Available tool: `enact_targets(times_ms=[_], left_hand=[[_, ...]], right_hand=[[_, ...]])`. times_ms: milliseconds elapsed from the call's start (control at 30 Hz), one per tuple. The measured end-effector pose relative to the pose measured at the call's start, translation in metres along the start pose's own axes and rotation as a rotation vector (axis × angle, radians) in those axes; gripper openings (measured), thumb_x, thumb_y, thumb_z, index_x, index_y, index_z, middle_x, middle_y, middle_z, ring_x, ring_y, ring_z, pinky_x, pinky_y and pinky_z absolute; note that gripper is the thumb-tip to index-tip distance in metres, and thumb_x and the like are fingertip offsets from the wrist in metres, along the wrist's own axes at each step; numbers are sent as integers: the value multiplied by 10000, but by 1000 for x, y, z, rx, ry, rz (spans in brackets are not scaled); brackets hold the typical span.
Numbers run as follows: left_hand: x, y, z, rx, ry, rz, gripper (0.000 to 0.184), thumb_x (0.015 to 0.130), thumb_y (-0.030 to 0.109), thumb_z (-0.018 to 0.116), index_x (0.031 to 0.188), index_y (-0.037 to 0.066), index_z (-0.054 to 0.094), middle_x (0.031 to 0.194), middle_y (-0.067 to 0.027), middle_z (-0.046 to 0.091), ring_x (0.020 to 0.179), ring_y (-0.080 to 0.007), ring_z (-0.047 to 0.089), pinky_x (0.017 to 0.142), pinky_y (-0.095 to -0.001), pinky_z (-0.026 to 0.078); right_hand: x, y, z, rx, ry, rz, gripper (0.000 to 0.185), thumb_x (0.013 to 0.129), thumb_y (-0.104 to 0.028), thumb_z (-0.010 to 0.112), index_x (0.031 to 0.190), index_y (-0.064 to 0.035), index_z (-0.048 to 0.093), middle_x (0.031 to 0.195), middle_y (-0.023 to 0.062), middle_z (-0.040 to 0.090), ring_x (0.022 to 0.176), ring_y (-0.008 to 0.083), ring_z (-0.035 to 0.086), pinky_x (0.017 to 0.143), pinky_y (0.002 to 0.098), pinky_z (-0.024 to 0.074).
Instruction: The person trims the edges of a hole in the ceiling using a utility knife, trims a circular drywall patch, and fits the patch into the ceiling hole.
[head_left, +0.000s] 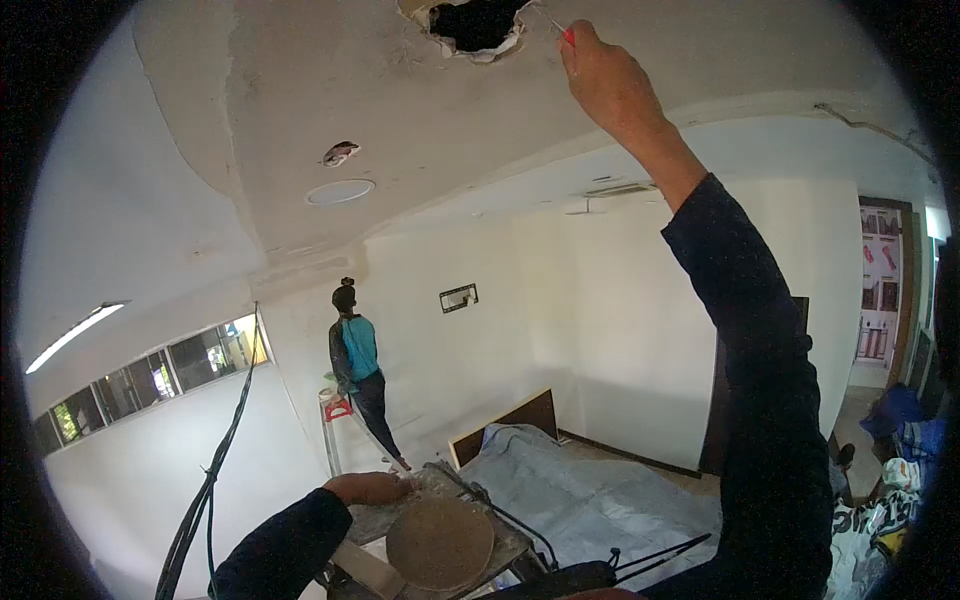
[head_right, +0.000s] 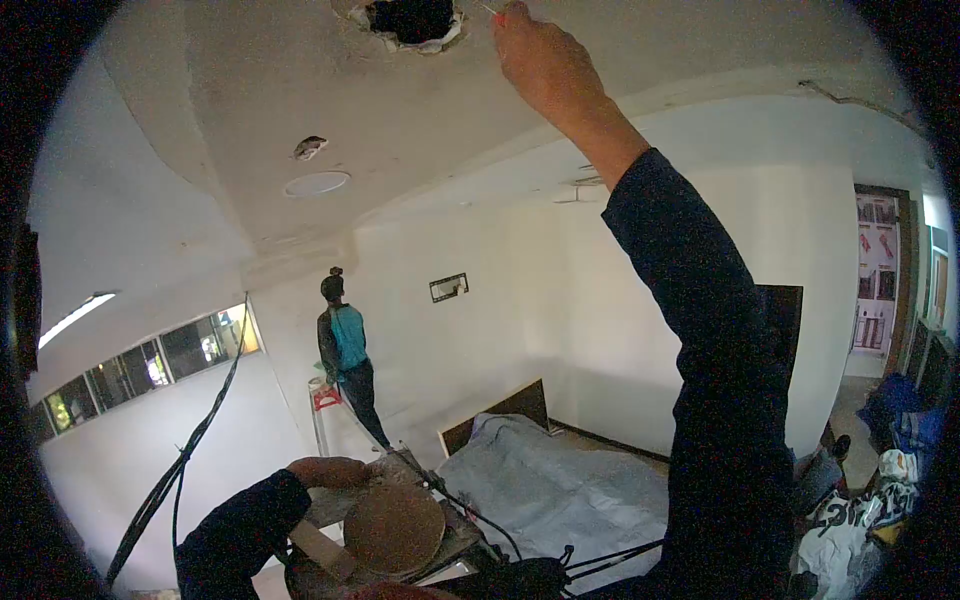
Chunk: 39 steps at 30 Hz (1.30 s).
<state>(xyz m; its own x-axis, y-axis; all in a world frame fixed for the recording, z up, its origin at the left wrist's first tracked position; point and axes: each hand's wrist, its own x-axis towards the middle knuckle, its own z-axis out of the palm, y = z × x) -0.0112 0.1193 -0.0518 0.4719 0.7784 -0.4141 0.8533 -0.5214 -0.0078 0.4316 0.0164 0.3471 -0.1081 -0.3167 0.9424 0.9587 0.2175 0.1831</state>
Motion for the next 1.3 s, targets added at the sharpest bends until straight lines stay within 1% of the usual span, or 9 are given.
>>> enact_targets(times_ms=[200,433,533,633,933,1033,1133,1200,1300], left_hand=[[7,-8,2,28,-86,89,623,1060,464,143,1468,29,325,1342,-277,535,1294,-368,493,1131,-453,322],[2,-7,10,-165,13,-64,594,1060,457,167,1453,60,370,1350,-261,538,1297,-384,487,1116,-461,340],[-13,19,-5,-28,0,26,613,1051,487,177,1422,73,436,1376,-256,519,1300,-384,485,1111,-459,346],[-16,25,-13,-105,23,-99,646,1040,517,184,1384,68,496,1402,-251,496,1304,-377,484,1116,-454,339],[7,-1,7,-173,10,-176,866,972,680,185,1378,-23,490,1455,-266,426,1374,-387,394,1161,-427,278],[17,-23,23,-110,124,-53,645,1034,513,281,1284,-15,554,1253,-258,596,1136,-388,591,1026,-475,417],[-20,26,-8,-223,121,-179,877,967,689,207,1375,-36,486,1411,-309,452,1348,-396,429,1142,-426,307],[-38,56,-25,-177,-34,-155,791,1000,627,226,1404,-17,445,1377,-316,487,1316,-394,466,1114,-443,340],[-19,19,0,-229,-8,-67,665,1040,512,209,1403,-7,415,1339,-312,519,1304,-385,476,1107,-449,344]], right_hand=[[5,1,8,47,-12,1,310,1026,-291,439,1030,12,508,717,267,637,691,464,640,630,529,504],[-9,-15,-24,43,-20,-52,305,1028,-293,431,1033,1,511,719,276,632,719,469,639,661,537,501],[-30,-14,-14,121,-179,42,312,1027,-301,429,1034,0,513,717,288,627,725,467,643,670,543,500],[-26,-22,15,127,-267,22,329,1029,-254,373,996,42,514,762,303,649,735,450,673,658,534,563],[-13,-40,94,258,-94,156,351,1016,-273,428,1044,66,514,796,312,651,756,487,652,713,536,533],[-6,-47,94,287,-37,118,319,993,-225,453,983,72,569,818,302,658,783,463,663,733,522,542],[19,-34,135,181,-77,56,298,962,-182,475,890,62,630,848,292,665,823,447,668,756,521,542],[13,-39,122,189,-80,85,290,947,-165,484,845,50,649,852,287,666,830,444,667,758,521,540],[7,-32,118,180,-87,54,282,948,-165,483,854,39,653,845,284,664,825,448,661,751,524,536]])
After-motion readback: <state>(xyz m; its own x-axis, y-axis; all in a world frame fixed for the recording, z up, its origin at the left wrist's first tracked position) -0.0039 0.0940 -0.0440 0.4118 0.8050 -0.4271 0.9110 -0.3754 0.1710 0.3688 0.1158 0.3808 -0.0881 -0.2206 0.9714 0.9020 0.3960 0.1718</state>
